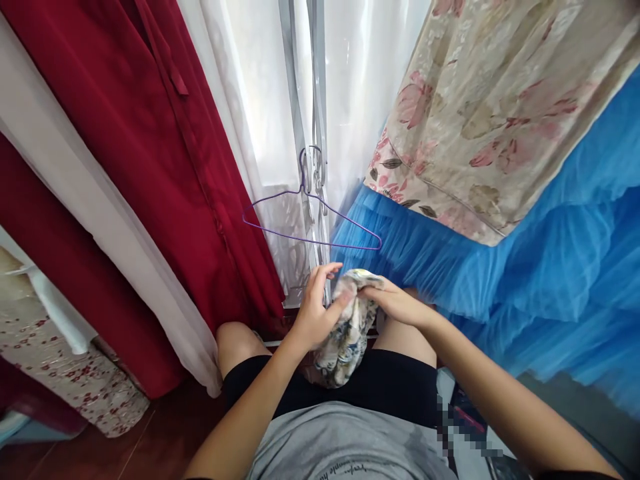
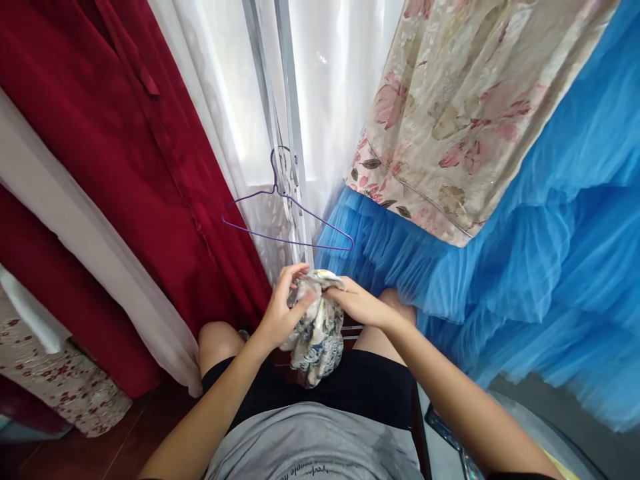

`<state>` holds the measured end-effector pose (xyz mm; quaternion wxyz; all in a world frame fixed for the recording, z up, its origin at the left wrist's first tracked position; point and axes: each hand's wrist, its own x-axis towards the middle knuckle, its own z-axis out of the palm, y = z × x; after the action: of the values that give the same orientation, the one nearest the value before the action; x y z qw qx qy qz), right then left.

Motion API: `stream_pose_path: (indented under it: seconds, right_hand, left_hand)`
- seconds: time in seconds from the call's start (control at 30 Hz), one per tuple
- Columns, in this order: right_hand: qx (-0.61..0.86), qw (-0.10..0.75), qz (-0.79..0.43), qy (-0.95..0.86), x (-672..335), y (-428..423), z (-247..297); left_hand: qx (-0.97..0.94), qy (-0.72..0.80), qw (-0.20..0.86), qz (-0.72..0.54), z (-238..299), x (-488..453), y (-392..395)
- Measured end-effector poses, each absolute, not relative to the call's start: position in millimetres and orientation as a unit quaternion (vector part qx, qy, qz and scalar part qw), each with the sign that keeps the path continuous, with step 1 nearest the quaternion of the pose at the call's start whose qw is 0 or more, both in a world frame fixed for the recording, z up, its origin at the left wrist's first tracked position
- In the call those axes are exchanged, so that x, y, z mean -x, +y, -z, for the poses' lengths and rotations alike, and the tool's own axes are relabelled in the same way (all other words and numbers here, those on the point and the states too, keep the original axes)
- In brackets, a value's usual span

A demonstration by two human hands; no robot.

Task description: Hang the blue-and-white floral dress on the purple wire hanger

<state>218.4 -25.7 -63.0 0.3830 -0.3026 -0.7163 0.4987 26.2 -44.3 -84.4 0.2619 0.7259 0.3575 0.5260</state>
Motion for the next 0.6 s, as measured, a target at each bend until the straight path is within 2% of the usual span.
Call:
stream_pose_path:
  seconds: [0.1, 0.17, 0.3, 0.4, 0.5, 0.6]
  right_hand:
    - [0.29, 0.379, -0.478, -0.737, -244.6, -23.6, 39.7]
    - [0.313, 0.414, -0.438, -0.734, -262.6, -13.0, 23.5]
    - [0.35, 0.493, -0.392, -0.693, -283.0, 16.5, -5.5]
    - [0.338, 0.447, -0.436, -0.704, -274.2, 22.8, -19.6]
    - [0.309, 0.386, -0.475, -0.728, -258.0, 17.2, -22.1]
    - [0.315, 0.425, -0.459, -0.714, -259.5, 19.8, -13.2]
  left_hand:
    - [-0.757, 0.36, 0.395, -0.376, 108.3, -17.5, -51.4]
    - [-0.747, 0.372, 0.459, -0.304, 125.4, -12.5, -54.7]
    - [-0.69, 0.339, 0.529, -0.36, 136.7, -8.5, -53.4]
    - [-0.678, 0.3, 0.522, -0.422, 127.6, -21.3, -50.0]
    - [-0.713, 0.307, 0.466, -0.425, 125.2, -42.4, -47.4]
    - [-0.758, 0.352, 0.385, -0.392, 135.9, -48.0, -44.2]
